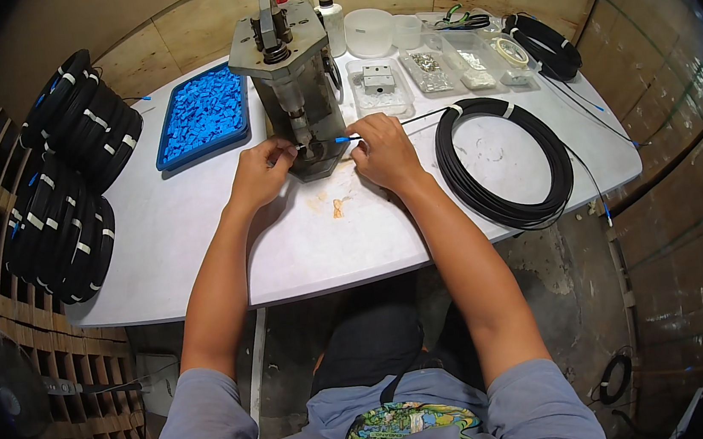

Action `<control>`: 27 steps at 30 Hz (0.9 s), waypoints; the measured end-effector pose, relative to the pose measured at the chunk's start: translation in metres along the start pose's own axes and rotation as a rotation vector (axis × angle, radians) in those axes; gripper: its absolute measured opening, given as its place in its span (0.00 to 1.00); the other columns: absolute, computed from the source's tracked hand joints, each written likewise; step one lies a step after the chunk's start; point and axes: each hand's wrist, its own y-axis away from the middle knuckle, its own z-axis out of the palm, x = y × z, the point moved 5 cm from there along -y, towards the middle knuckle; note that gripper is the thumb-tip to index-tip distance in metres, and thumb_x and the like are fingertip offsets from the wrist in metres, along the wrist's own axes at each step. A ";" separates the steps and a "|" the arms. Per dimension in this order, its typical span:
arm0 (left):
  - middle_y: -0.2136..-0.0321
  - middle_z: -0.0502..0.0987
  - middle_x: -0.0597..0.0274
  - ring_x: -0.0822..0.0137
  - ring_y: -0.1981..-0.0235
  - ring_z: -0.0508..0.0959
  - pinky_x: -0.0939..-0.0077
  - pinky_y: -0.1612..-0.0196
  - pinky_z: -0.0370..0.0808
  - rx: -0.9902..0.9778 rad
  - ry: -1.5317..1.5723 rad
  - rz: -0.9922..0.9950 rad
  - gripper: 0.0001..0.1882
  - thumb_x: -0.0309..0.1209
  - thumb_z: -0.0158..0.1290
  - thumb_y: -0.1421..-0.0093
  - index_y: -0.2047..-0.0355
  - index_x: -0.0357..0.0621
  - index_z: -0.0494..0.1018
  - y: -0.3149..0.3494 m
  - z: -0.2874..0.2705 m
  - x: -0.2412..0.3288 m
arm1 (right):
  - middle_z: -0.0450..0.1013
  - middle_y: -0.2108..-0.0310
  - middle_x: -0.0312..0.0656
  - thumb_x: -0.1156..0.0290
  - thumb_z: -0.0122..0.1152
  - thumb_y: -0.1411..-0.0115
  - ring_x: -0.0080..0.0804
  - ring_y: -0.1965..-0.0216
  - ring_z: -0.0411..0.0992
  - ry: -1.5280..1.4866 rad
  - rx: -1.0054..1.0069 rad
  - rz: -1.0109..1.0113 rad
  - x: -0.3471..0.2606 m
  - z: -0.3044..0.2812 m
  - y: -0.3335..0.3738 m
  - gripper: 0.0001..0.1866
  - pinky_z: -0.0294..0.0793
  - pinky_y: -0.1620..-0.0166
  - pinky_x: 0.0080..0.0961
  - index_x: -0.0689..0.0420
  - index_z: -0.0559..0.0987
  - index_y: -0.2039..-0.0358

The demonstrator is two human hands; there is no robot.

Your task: Organizing black wire coils and using a crimping machine to attach connectors to wire ends.

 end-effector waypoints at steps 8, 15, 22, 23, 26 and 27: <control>0.71 0.85 0.50 0.60 0.70 0.85 0.70 0.61 0.80 0.000 0.022 -0.003 0.10 0.31 0.58 0.38 0.62 0.39 0.83 0.001 -0.001 -0.003 | 0.79 0.62 0.33 0.75 0.71 0.49 0.35 0.52 0.74 0.113 0.134 -0.090 -0.003 -0.007 0.001 0.13 0.66 0.45 0.36 0.51 0.87 0.61; 0.71 0.85 0.50 0.60 0.71 0.84 0.69 0.62 0.79 -0.002 0.003 -0.011 0.10 0.31 0.58 0.38 0.62 0.39 0.83 0.000 0.000 -0.004 | 0.79 0.62 0.34 0.76 0.71 0.48 0.36 0.54 0.73 0.094 0.114 -0.033 -0.001 -0.005 0.002 0.12 0.68 0.48 0.35 0.51 0.87 0.61; 0.72 0.84 0.50 0.59 0.71 0.84 0.68 0.62 0.79 -0.001 0.008 0.004 0.10 0.32 0.58 0.38 0.61 0.39 0.83 -0.001 0.001 -0.007 | 0.79 0.62 0.37 0.76 0.71 0.48 0.39 0.56 0.74 0.043 0.084 -0.007 0.003 -0.002 0.002 0.12 0.72 0.49 0.36 0.53 0.87 0.61; 0.72 0.84 0.50 0.59 0.71 0.84 0.68 0.62 0.79 -0.001 0.008 0.004 0.10 0.32 0.58 0.38 0.61 0.39 0.83 0.000 0.001 -0.007 | 0.79 0.62 0.37 0.76 0.71 0.48 0.39 0.56 0.74 0.042 0.084 -0.007 0.003 -0.002 0.002 0.12 0.72 0.49 0.36 0.53 0.87 0.61; 0.72 0.84 0.49 0.59 0.71 0.84 0.68 0.62 0.79 0.002 0.000 -0.001 0.11 0.33 0.59 0.38 0.61 0.39 0.83 0.000 0.001 -0.007 | 0.79 0.62 0.38 0.76 0.72 0.49 0.40 0.56 0.75 0.022 0.078 -0.010 0.002 -0.003 0.002 0.13 0.73 0.49 0.36 0.54 0.87 0.61; 0.72 0.84 0.49 0.58 0.71 0.84 0.68 0.62 0.79 -0.002 -0.002 -0.007 0.11 0.33 0.59 0.38 0.61 0.39 0.83 -0.001 0.001 -0.007 | 0.79 0.62 0.39 0.77 0.72 0.50 0.40 0.56 0.75 0.016 0.075 -0.005 0.002 -0.003 0.002 0.14 0.74 0.49 0.35 0.55 0.87 0.61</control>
